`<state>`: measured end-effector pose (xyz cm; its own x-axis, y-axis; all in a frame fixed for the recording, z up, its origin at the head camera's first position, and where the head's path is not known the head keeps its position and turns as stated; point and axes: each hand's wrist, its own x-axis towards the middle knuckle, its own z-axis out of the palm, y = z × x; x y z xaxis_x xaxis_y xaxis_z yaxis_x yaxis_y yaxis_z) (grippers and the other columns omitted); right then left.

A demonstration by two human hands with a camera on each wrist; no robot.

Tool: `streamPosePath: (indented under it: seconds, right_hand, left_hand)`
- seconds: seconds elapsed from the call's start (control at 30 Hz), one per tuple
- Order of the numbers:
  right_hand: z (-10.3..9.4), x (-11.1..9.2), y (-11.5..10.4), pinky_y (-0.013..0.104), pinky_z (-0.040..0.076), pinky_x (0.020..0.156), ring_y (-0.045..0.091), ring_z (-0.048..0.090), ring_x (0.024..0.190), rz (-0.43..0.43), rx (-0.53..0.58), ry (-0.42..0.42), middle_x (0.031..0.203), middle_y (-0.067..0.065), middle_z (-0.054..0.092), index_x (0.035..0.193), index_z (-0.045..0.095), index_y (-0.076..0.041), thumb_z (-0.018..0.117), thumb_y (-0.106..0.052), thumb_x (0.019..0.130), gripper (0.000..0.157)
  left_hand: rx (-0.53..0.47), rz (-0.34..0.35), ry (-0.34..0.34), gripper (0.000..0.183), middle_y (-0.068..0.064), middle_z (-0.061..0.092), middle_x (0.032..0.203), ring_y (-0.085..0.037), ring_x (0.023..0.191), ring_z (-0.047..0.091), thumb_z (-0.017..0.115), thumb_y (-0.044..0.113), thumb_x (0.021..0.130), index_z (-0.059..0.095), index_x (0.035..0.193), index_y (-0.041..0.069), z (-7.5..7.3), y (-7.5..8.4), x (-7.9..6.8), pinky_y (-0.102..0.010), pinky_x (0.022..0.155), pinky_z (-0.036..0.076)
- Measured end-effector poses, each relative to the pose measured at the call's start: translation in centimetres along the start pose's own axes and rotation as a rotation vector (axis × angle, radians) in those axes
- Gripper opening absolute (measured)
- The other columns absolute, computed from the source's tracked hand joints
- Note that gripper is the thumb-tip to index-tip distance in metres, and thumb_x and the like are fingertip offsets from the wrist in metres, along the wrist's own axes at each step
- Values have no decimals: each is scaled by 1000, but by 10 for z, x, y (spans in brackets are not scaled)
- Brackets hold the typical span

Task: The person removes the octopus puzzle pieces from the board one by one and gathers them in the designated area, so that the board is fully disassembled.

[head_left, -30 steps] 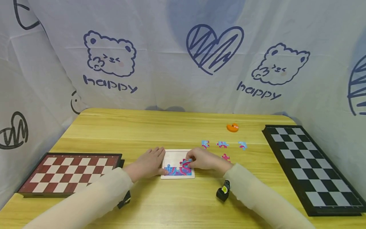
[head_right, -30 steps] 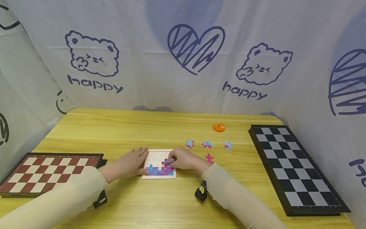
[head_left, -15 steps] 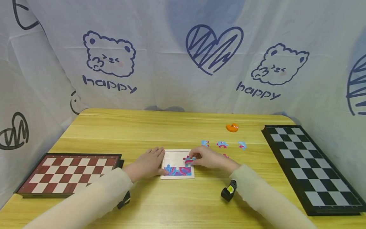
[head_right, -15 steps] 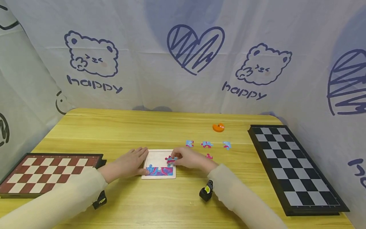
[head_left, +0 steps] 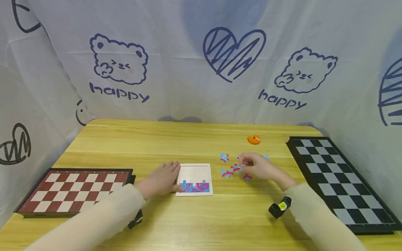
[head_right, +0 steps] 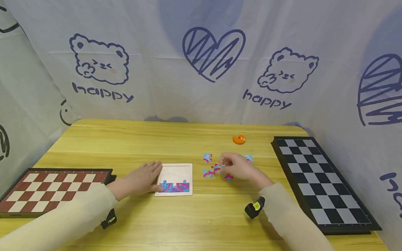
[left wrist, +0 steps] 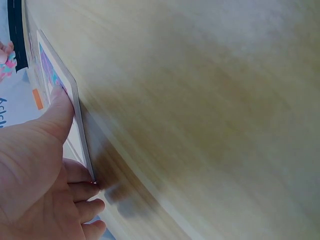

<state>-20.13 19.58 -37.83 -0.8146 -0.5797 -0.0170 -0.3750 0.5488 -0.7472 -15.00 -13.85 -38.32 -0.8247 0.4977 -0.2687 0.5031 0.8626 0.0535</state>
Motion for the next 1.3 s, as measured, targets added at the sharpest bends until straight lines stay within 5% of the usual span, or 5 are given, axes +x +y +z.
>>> streamPosePath:
  seconds: [0.23,0.63,1.3]
  right_hand:
    - [-26,-22,23,25,36,48,15,41,56,117,-47,65,65,1,45,84,58,-4,61,-6,88,6]
    - [-44,-37,48,27,39,50,15,46,57,378,-119,3,64,1,48,84,57,-1,59,-2,87,4]
    - [-43,-40,52,28,40,52,15,47,60,458,-236,36,69,2,50,81,55,-4,66,-6,84,11]
  left_hand:
    - [2,1,6,82,-24,27,144,-37,132,23,50,51,89,29,138,-11,1,0,0,-46,107,21]
    - [-4,9,18,82,-24,27,144,-37,133,23,51,51,89,29,138,-11,3,-1,0,-46,107,20]
    - [-1,13,27,81,-24,28,143,-37,132,24,51,50,89,30,138,-11,2,-1,-1,-46,107,21]
